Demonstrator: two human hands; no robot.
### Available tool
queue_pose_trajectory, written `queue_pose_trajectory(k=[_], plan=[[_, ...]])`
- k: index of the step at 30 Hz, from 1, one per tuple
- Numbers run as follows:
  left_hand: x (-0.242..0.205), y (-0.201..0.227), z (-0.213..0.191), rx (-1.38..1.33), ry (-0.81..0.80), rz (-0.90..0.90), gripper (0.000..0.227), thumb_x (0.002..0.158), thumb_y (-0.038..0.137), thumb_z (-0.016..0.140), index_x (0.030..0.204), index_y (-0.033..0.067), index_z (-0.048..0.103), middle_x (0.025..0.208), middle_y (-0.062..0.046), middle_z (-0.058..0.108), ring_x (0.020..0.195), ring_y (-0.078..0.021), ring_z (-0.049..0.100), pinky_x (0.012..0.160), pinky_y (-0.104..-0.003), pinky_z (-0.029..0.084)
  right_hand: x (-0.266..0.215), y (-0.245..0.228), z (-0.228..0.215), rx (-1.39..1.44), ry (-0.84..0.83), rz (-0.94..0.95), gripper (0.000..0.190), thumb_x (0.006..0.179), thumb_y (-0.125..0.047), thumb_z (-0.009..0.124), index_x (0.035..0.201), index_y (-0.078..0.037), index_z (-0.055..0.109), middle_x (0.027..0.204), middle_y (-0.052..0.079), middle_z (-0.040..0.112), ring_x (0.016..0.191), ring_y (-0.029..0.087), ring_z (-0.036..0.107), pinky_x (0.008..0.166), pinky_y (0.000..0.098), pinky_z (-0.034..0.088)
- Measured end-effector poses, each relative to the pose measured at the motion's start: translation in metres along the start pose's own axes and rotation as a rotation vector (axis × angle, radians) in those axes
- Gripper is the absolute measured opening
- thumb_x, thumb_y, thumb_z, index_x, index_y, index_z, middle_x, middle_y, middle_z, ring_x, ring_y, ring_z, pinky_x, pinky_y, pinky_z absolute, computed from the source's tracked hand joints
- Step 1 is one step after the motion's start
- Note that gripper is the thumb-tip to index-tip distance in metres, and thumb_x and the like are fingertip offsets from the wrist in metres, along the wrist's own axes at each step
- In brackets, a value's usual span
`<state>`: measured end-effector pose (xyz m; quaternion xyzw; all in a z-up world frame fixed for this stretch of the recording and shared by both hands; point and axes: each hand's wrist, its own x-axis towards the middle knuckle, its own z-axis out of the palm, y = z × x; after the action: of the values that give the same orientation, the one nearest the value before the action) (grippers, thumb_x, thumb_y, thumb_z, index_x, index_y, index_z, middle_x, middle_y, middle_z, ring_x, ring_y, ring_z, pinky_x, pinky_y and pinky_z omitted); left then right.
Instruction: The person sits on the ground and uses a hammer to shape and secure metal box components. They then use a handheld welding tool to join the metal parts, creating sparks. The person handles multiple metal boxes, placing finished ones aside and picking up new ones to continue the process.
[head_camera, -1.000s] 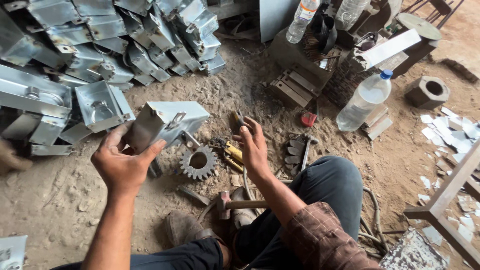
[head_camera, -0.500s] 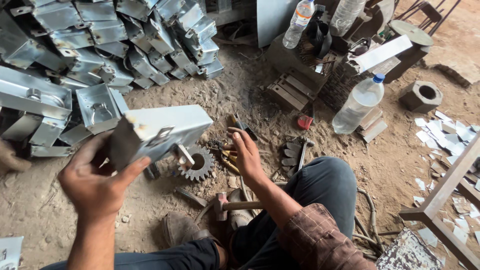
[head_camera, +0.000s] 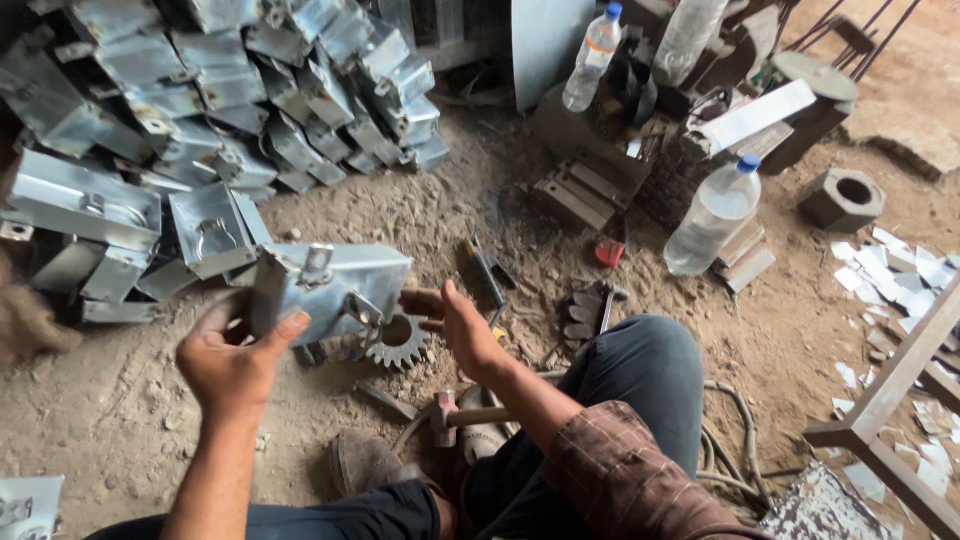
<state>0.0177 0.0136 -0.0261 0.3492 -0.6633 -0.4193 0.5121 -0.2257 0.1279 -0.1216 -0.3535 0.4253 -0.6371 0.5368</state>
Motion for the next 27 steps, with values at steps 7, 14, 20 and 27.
queue_pose_trajectory(k=[7,14,20,27], plan=[[-0.010,0.008,0.016,0.242,0.009,-0.017,0.043,0.073,0.021,0.092,0.109,0.0022,0.077,0.102,-0.007,0.079,0.088,-0.0140,0.073,0.083,-0.029,0.056,-0.007,0.006,-0.008,0.137,-0.011,-0.015,0.092,0.098,-0.072,0.031,0.146,0.005,0.051,0.148,0.021,0.056,0.140,0.033,0.049,0.115,0.0511,0.034],[-0.020,0.027,0.024,0.324,0.025,-0.074,0.048,0.072,0.029,0.091,0.111,0.0053,0.077,0.099,-0.004,0.078,0.083,-0.0136,0.074,0.078,-0.027,0.058,-0.024,0.014,-0.032,0.020,0.086,0.054,0.088,0.098,-0.069,0.036,0.145,0.003,0.053,0.143,0.023,0.057,0.130,0.035,0.053,0.109,0.0503,0.039],[-0.023,0.032,0.035,0.238,0.022,0.138,0.042,0.072,0.019,0.095,0.106,0.0002,0.078,0.095,-0.005,0.078,0.081,-0.0137,0.070,0.077,-0.029,0.055,-0.033,0.013,-0.048,-0.117,0.198,-0.029,0.083,0.098,-0.066,0.037,0.145,0.001,0.053,0.147,0.019,0.058,0.132,0.034,0.054,0.109,0.0511,0.042],[-0.025,0.029,0.040,0.050,0.045,0.086,0.039,0.071,0.016,0.093,0.104,0.0013,0.077,0.097,-0.004,0.078,0.082,-0.0110,0.071,0.078,-0.026,0.057,-0.034,0.017,-0.057,-0.148,0.258,0.028,0.085,0.097,-0.067,0.037,0.153,-0.004,0.041,0.156,0.018,0.047,0.138,0.033,0.049,0.109,0.0529,0.041]])
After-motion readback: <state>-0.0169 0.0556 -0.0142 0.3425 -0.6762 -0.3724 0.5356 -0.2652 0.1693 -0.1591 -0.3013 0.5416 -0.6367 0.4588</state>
